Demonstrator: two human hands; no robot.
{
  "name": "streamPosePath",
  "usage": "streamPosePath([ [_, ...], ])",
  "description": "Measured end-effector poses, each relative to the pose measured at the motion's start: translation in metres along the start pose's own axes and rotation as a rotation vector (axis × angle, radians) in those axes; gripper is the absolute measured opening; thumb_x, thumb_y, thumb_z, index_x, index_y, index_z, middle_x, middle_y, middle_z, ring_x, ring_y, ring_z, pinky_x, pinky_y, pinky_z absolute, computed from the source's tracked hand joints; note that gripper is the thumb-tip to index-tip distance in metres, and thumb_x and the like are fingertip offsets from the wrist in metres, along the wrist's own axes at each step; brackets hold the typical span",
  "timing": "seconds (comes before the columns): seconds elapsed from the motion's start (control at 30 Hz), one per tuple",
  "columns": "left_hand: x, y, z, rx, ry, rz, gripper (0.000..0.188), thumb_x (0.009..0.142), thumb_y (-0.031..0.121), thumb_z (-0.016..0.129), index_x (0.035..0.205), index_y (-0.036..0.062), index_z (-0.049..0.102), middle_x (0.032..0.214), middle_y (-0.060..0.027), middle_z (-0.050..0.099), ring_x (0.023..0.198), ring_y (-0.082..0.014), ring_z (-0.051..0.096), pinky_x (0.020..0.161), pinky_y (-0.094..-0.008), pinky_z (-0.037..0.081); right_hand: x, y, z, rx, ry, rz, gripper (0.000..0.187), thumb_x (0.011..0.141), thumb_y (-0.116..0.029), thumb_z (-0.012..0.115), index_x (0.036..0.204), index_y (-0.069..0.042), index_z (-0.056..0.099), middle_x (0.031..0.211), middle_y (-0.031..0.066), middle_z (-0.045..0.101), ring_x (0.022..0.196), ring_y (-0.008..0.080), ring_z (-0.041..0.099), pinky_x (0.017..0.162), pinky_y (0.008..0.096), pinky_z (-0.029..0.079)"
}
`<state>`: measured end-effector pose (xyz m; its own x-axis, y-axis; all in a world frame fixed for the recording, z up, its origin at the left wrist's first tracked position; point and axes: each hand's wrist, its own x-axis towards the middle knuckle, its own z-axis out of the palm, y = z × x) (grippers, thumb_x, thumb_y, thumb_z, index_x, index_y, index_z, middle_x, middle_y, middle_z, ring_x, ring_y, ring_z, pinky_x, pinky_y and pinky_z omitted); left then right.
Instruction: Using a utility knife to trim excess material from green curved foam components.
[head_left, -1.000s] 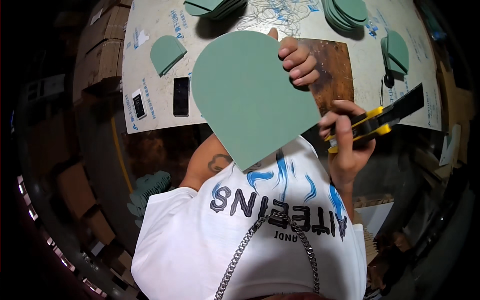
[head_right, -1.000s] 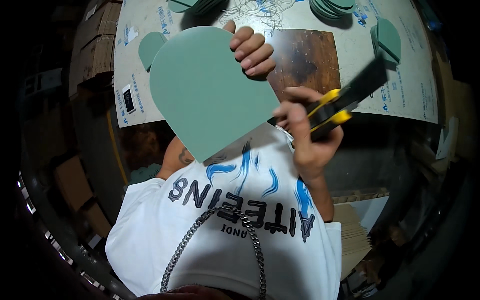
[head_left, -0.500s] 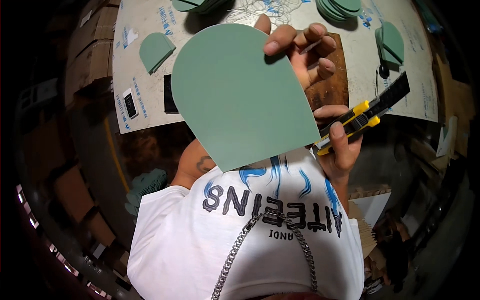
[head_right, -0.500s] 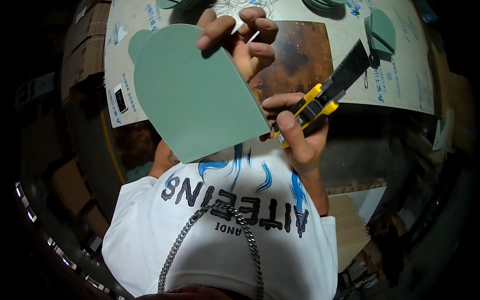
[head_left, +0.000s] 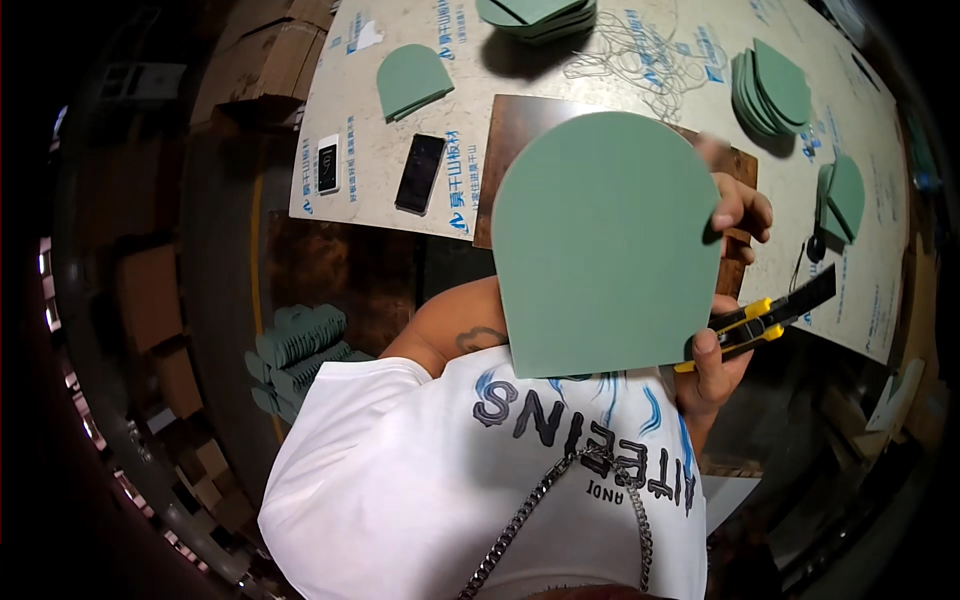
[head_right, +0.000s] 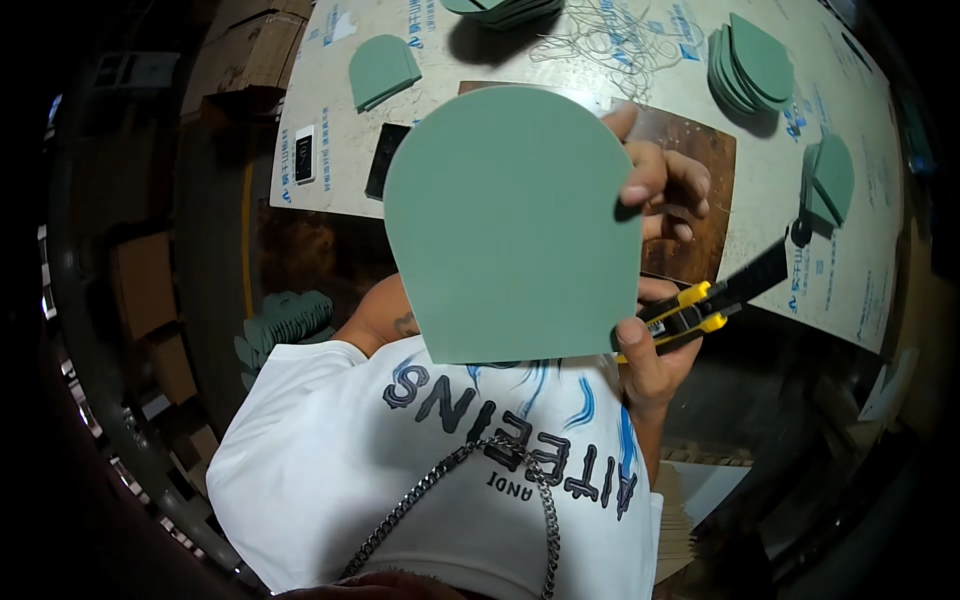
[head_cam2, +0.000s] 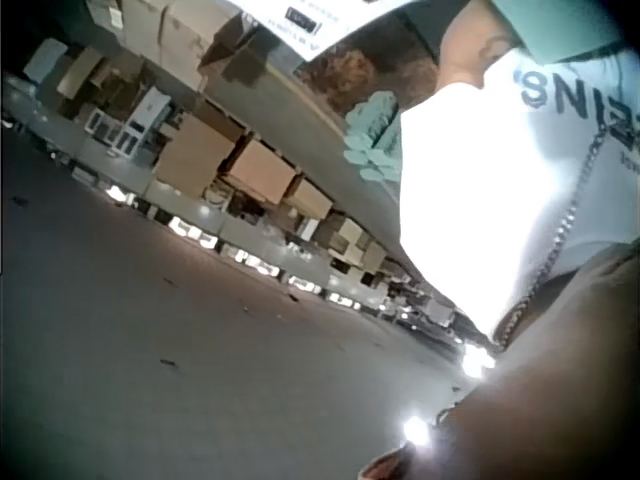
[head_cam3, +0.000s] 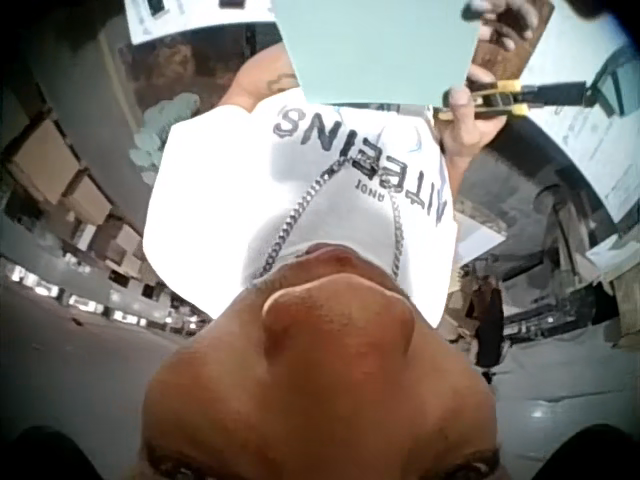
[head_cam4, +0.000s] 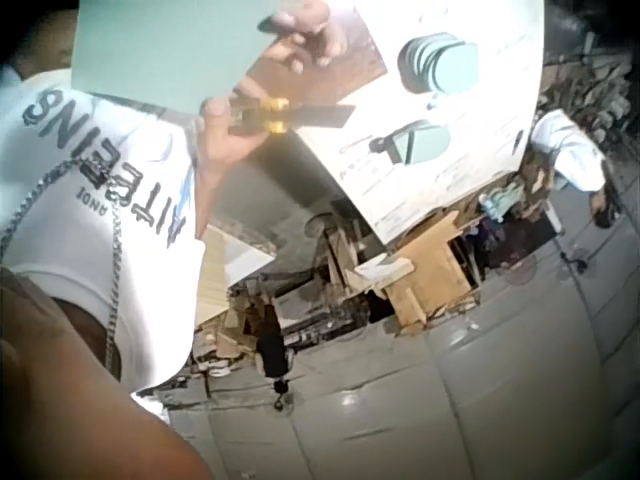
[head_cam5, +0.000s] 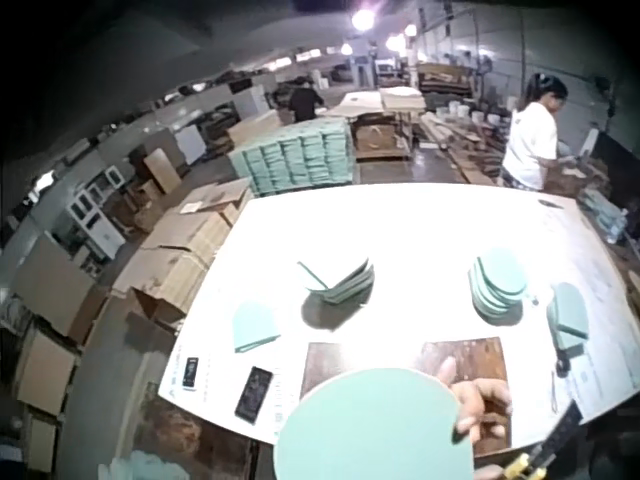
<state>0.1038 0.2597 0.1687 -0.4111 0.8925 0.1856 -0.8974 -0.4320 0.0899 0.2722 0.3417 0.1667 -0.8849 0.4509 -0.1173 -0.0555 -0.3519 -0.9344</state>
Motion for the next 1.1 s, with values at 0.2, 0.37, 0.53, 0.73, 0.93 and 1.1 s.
streamPosePath([
  [0.2, 0.002, -0.005, 0.007, 0.026, 0.084, 0.021, 0.044, 0.106, 0.046, 0.035, 0.098, 0.0115, 0.061, 0.111, -0.0046, 0.051, 0.127, -0.0219, 0.045, 0.098, -0.0346, 0.048, -0.001, 0.010, -0.010, -0.035, -0.036, -0.037, 0.049, 0.090, -0.028, 0.069, 0.118, 0.011, 0.056, 0.095, 0.0103, 0.064, 0.083, 0.0138, 0.061, 0.077, 0.0253, 0.048],
  [0.37, -0.008, 0.003, 0.005, 0.023, 0.156, 0.047, 0.043, 0.106, 0.045, 0.037, 0.102, 0.0092, 0.061, 0.107, -0.0044, 0.050, 0.125, -0.0218, 0.045, 0.096, -0.0337, 0.050, 0.007, 0.008, 0.000, -0.035, -0.035, -0.012, 0.053, 0.090, -0.030, 0.068, 0.122, 0.011, 0.054, 0.097, 0.0113, 0.064, 0.086, 0.0143, 0.061, 0.079, 0.0259, 0.049],
  [0.53, -0.017, 0.007, 0.007, 0.020, 0.234, 0.078, 0.043, 0.106, 0.045, 0.040, 0.106, 0.0070, 0.060, 0.103, -0.0043, 0.050, 0.124, -0.0216, 0.046, 0.094, -0.0327, 0.053, 0.010, 0.001, 0.003, -0.016, -0.091, 0.036, 0.053, 0.090, -0.029, 0.067, 0.122, 0.011, 0.053, 0.097, 0.0126, 0.064, 0.083, 0.0148, 0.062, 0.073, 0.0265, 0.051],
  [0.73, -0.019, 0.011, 0.003, 0.010, 0.203, 0.101, 0.045, 0.106, 0.045, 0.039, 0.112, 0.0047, 0.058, 0.108, -0.0062, 0.050, 0.123, -0.0220, 0.047, 0.096, -0.0332, 0.052, 0.014, 0.004, 0.009, -0.066, -0.036, 0.004, 0.052, 0.091, -0.029, 0.066, 0.122, 0.010, 0.054, 0.094, 0.0122, 0.064, 0.073, 0.0134, 0.061, 0.063, 0.0245, 0.051],
  [0.93, -0.027, 0.016, 0.002, 0.014, 0.175, 0.137, 0.048, 0.107, 0.045, 0.037, 0.119, 0.0025, 0.056, 0.116, -0.0086, 0.052, 0.123, -0.0225, 0.050, 0.099, -0.0341, 0.050, 0.017, 0.003, 0.007, -0.061, -0.040, 0.019, 0.051, 0.091, -0.030, 0.065, 0.122, 0.009, 0.053, 0.093, 0.0128, 0.064, 0.074, 0.0139, 0.062, 0.065, 0.0250, 0.052],
  [1.1, -0.025, 0.022, 0.001, 0.012, 0.129, 0.150, 0.051, 0.107, 0.045, 0.036, 0.125, 0.0006, 0.054, 0.122, -0.0105, 0.053, 0.122, -0.0230, 0.052, 0.101, -0.0348, 0.049, 0.021, 0.002, 0.000, -0.001, -0.086, 0.052, 0.049, 0.092, -0.028, 0.065, 0.122, 0.008, 0.053, 0.094, 0.0125, 0.064, 0.078, 0.0143, 0.063, 0.069, 0.0263, 0.053],
])
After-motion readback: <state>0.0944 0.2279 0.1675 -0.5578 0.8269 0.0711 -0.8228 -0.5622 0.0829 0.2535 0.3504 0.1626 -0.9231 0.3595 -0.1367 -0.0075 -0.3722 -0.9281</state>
